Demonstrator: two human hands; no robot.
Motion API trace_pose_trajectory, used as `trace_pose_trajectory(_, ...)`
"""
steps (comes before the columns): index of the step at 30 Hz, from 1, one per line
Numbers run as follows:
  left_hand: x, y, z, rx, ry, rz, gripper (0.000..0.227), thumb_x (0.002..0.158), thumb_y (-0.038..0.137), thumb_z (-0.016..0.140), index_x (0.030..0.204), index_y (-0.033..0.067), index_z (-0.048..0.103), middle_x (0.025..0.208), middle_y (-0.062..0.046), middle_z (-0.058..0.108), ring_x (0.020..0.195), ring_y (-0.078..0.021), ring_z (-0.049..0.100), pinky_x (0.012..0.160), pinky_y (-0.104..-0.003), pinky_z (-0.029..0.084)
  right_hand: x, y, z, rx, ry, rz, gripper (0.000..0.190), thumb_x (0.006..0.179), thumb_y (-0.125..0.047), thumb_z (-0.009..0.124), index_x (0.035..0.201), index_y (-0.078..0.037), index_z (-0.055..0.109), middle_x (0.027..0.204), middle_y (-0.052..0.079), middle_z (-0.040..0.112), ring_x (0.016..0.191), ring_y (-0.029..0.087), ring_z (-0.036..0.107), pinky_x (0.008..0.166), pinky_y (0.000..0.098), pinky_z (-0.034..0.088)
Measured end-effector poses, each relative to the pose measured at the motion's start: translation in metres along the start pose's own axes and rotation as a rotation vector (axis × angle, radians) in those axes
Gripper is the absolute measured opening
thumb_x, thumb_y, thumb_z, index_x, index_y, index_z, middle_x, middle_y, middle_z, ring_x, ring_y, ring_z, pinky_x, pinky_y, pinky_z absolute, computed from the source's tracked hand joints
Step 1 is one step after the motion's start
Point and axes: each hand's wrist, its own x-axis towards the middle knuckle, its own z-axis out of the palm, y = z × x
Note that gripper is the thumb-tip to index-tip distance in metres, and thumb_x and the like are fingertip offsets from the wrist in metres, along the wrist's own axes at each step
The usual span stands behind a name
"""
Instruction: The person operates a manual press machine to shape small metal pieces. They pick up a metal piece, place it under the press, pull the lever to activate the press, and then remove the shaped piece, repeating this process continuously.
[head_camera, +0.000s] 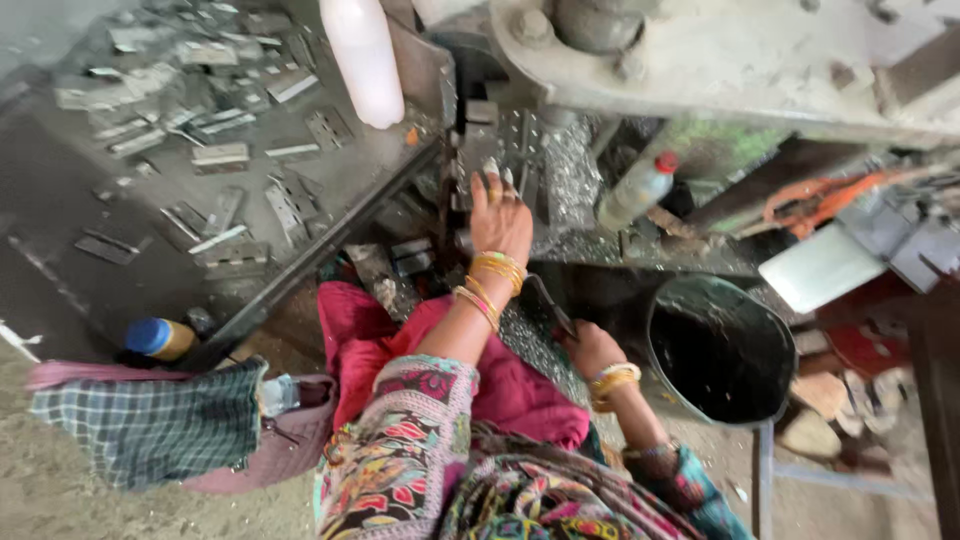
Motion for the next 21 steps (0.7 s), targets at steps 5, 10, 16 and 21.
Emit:
trace_pose_trajectory(5, -0.005, -0.001, 0.005, 0.000, 0.176, -0.034, 0.036, 0.097, 0.018, 0.049, 0.114, 0.0028, 0.077, 0.137, -0.013, 0.067, 0.142, -0.0327, 0.043, 0.120, -0.056, 0.019, -0.006, 0.010, 0.022, 0.071, 0.030, -0.011, 0.035, 0.093, -0.039, 0.064, 0.101, -0.006, 0.072, 0.089, 0.027, 0.072, 0.087, 0.045, 0.070, 0.076, 0.0521, 0.054)
trace_pose_trajectory(10, 0.005, -0.007, -0.004, -0.090, 0.131, -0.036, 0.036, 0.094, 0.015, 0.049, 0.115, 0.0028, 0.076, 0.134, -0.011, 0.067, 0.146, -0.0324, 0.039, 0.121, -0.057, 0.017, 0.016, 0.008, 0.018, -0.021, -0.034, -0.014, 0.034, 0.090, -0.036, 0.066, 0.099, -0.003, 0.068, 0.087, 0.028, 0.071, 0.084, 0.046, 0.071, 0.075, 0.0539, 0.055)
trace_pose_trajectory(16, 0.022, 0.001, -0.004, -0.039, 0.038, -0.075, 0.038, 0.102, 0.017, 0.047, 0.128, 0.0024, 0.070, 0.148, -0.012, 0.058, 0.152, -0.0324, 0.034, 0.125, -0.057, 0.016, 0.015, 0.020, 0.009, -0.071, 0.104, -0.091, 0.033, 0.089, -0.032, 0.063, 0.105, -0.003, 0.065, 0.087, 0.029, 0.069, 0.083, 0.050, 0.066, 0.074, 0.0595, 0.052)
trace_pose_trajectory(21, 0.004, 0.005, 0.012, -0.111, 0.127, -0.083, 0.041, 0.098, 0.013, 0.046, 0.133, 0.0048, 0.066, 0.158, -0.006, 0.048, 0.153, -0.0320, 0.030, 0.122, -0.058, 0.016, -0.012, 0.020, 0.013, -0.033, 0.050, -0.057, 0.032, 0.093, -0.036, 0.061, 0.103, -0.006, 0.068, 0.089, 0.027, 0.071, 0.087, 0.047, 0.068, 0.074, 0.0562, 0.052)
